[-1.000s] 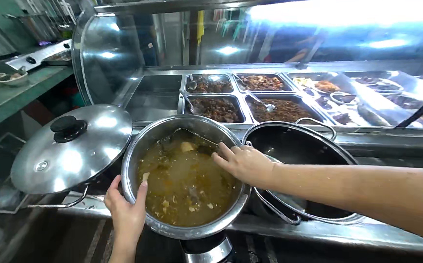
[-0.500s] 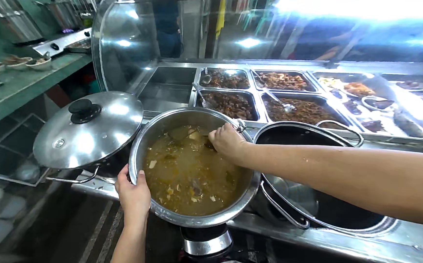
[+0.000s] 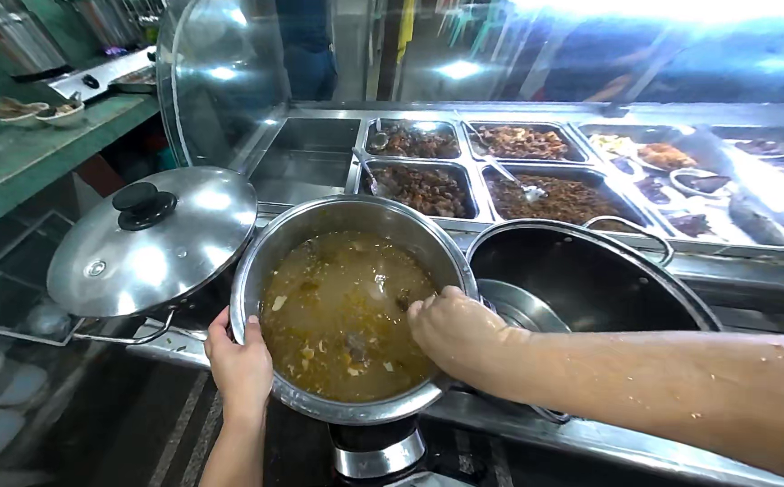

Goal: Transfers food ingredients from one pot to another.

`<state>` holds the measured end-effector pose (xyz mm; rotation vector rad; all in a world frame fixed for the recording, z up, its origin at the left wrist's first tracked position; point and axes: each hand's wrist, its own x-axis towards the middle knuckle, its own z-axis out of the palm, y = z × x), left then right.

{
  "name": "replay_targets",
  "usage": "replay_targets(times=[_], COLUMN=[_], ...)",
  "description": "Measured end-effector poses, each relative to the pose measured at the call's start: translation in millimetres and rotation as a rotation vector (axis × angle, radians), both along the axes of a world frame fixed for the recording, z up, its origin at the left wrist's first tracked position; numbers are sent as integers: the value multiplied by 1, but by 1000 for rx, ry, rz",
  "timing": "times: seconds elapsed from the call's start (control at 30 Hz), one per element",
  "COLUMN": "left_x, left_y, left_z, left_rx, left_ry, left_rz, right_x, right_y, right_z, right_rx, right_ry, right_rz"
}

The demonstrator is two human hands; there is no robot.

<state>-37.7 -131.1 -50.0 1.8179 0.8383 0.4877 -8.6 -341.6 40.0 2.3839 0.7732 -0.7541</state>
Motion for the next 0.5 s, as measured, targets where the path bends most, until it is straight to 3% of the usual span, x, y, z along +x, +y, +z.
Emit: replay_targets(times=[0.5], left_x=[-1], left_y=[1], left_z=[-1], left_rx=[-85], left_ry=[-53], left_rz=[-27], right_x=[11], right_y=[10], right_z=[-11], right_rx=[243], right_ry=[159], right_rz=[-298])
